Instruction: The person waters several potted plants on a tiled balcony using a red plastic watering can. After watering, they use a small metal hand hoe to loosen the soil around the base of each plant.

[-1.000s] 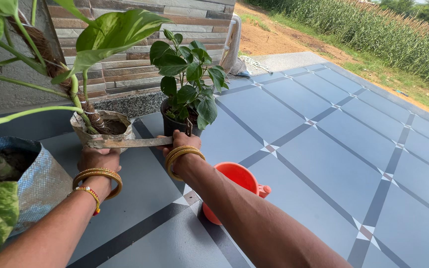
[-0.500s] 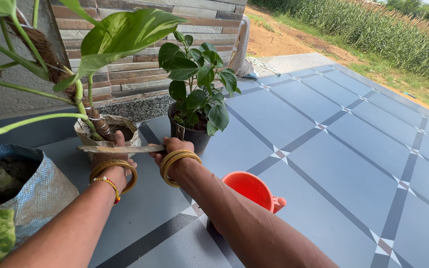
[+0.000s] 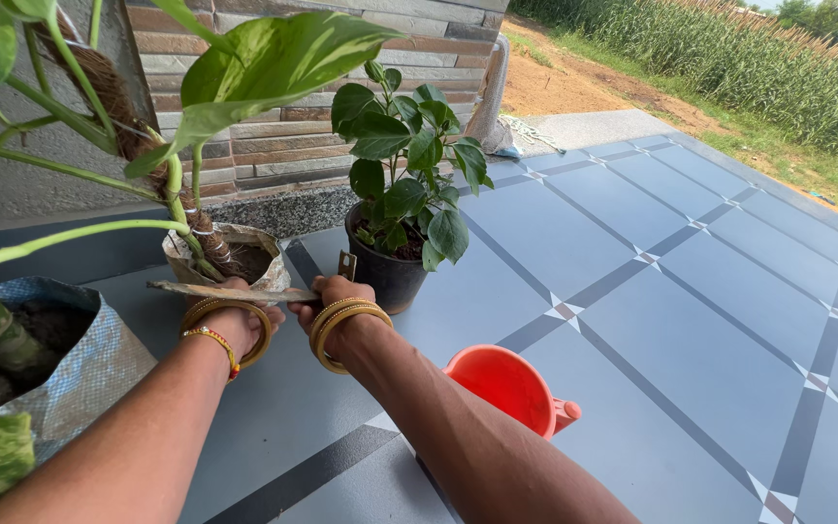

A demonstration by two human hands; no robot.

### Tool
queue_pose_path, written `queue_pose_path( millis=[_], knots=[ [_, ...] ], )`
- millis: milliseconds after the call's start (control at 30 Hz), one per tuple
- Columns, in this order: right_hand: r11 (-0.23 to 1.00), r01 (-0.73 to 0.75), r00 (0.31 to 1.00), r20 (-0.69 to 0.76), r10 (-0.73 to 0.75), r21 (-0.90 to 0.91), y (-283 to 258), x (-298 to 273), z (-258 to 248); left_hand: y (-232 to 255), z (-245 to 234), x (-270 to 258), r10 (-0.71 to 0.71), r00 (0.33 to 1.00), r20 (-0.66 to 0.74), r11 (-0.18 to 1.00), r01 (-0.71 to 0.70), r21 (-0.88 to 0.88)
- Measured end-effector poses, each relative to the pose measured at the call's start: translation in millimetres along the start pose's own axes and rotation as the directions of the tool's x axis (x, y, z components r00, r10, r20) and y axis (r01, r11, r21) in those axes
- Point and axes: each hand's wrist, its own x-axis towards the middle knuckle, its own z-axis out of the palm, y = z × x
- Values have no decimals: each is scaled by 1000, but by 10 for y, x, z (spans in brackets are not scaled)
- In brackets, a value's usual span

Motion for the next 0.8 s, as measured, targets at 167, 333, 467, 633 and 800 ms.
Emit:
queue_pose_path(
  millis=[167,333,467,633,800],
  knots=[
    [999,-30,999,25,30,24,-55,16,-1,73,-46,-465,107,994,-5,983,-105,153],
    [999,-28,1000,-8,29,39,-52,-11,30,126,-156,-886,114,991,-66,932,-84,353],
    [938,-88,996,19,86,335,-9,-128,26,36,-302,-1025,92,996,-21,885,-72,461],
    [789,-161,987,82,140,593,4,-223,21,-2,-417,-1118,63,996,66,845,-89,528],
    [995,-26,999,31,23,93,-55,-199,84,-27,-483,-1304,71,991,113,814,-123,567]
  ],
)
